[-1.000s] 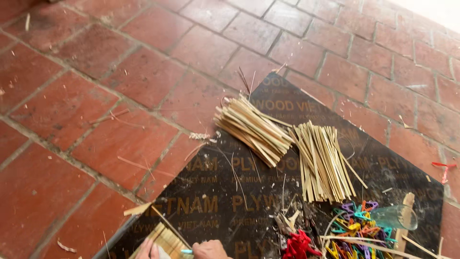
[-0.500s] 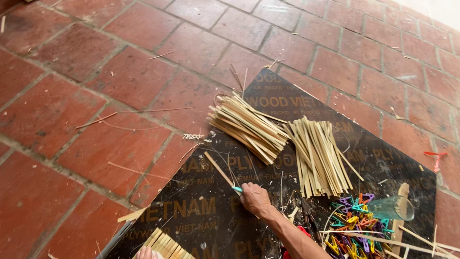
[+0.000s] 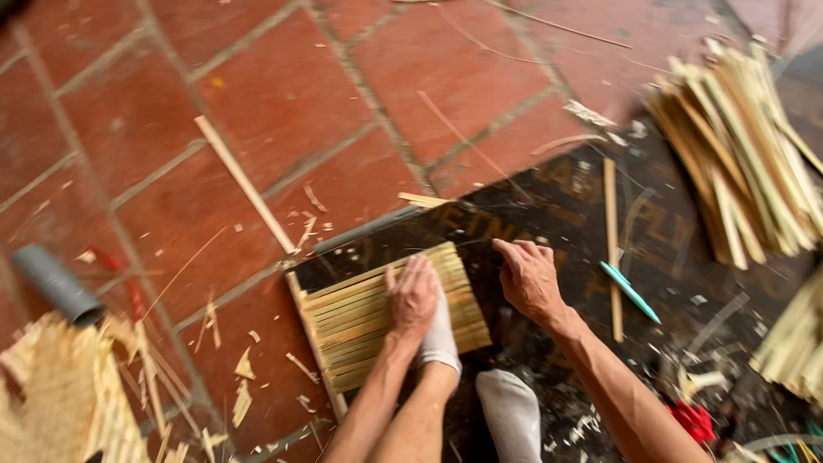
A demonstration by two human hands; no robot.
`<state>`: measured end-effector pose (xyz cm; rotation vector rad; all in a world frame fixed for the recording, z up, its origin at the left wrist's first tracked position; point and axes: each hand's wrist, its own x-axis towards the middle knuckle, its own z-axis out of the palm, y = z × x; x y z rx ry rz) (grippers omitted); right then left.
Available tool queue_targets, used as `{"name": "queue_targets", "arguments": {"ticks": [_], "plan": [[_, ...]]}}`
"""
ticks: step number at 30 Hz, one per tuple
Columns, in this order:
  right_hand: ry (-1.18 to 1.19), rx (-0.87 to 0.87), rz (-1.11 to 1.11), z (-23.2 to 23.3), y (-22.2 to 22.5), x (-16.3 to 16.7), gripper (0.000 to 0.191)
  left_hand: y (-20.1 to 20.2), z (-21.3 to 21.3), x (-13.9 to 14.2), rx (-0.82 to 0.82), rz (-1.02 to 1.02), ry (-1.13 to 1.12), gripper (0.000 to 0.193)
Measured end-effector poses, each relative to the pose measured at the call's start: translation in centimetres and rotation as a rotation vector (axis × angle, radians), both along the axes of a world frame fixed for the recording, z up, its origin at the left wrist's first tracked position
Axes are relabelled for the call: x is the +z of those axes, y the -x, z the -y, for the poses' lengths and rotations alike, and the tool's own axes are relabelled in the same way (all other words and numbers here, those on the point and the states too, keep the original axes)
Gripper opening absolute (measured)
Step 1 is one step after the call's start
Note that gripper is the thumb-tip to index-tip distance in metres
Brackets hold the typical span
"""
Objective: The person sits on a low stool and weaves thin bamboo strips onto a wooden frame laid on the floor, placing strips one at a time across the frame and pressing them tight using their hands and foot, building up a woven bamboo panel.
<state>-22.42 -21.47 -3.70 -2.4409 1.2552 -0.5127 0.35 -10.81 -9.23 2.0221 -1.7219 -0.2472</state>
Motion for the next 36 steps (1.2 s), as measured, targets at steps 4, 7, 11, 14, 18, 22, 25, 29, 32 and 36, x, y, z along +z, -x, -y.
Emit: {"name": "queue_targets", "arguments": {"ticks": [4, 7, 11, 14, 18, 22, 25, 29, 32, 36], "plan": [[-0.014, 0.299, 0.072, 1.8, -5.8, -1.2, 0.049, 0.2, 0.7, -0.8, 0.023, -0.08, 0.064, 0.036], [-0.016, 0.447, -0.052, 2.3, -8.1, -1.6, 0.055, 0.0, 0.6, -1.2, 0.056, -0.071, 0.089, 0.033], [-0.012, 0.454, -0.181, 3.2, -9.4, -1.9, 0.057, -0.4, 0.5, -1.2, 0.08, -0.053, 0.102, 0.032], [-0.036, 0.481, -0.225, 3.5, -9.5, -1.8, 0.054, -0.6, 0.3, -0.7, 0.079, -0.05, 0.084, 0.034], [-0.06, 0.608, -0.217, 2.8, -8.8, -1.1, 0.06, -0.9, 0.2, 0.0, 0.068, -0.001, 0.112, 0.032], [0.015, 0.575, -0.185, 3.3, -8.9, 0.2, 0.06, -0.7, -0.5, 1.0, 0.065, -0.013, 0.092, 0.03], [-0.004, 0.547, -0.24, 4.5, -9.7, 1.1, 0.059, -0.7, -0.6, 1.2, 0.066, 0.014, 0.109, 0.029], [0.01, 0.568, -0.215, 4.0, -10.5, 1.5, 0.055, -1.8, -0.5, 0.3, 0.098, -0.147, 0.054, 0.033], [-0.06, 0.642, -0.154, 1.6, -10.3, 1.0, 0.063, -3.8, -1.9, -0.5, 0.172, -0.195, -0.006, 0.038], [-0.113, 0.658, -0.216, -1.1, -9.2, 1.1, 0.072, -7.1, -5.9, 0.0, 0.216, 0.061, -0.111, 0.038]]}}
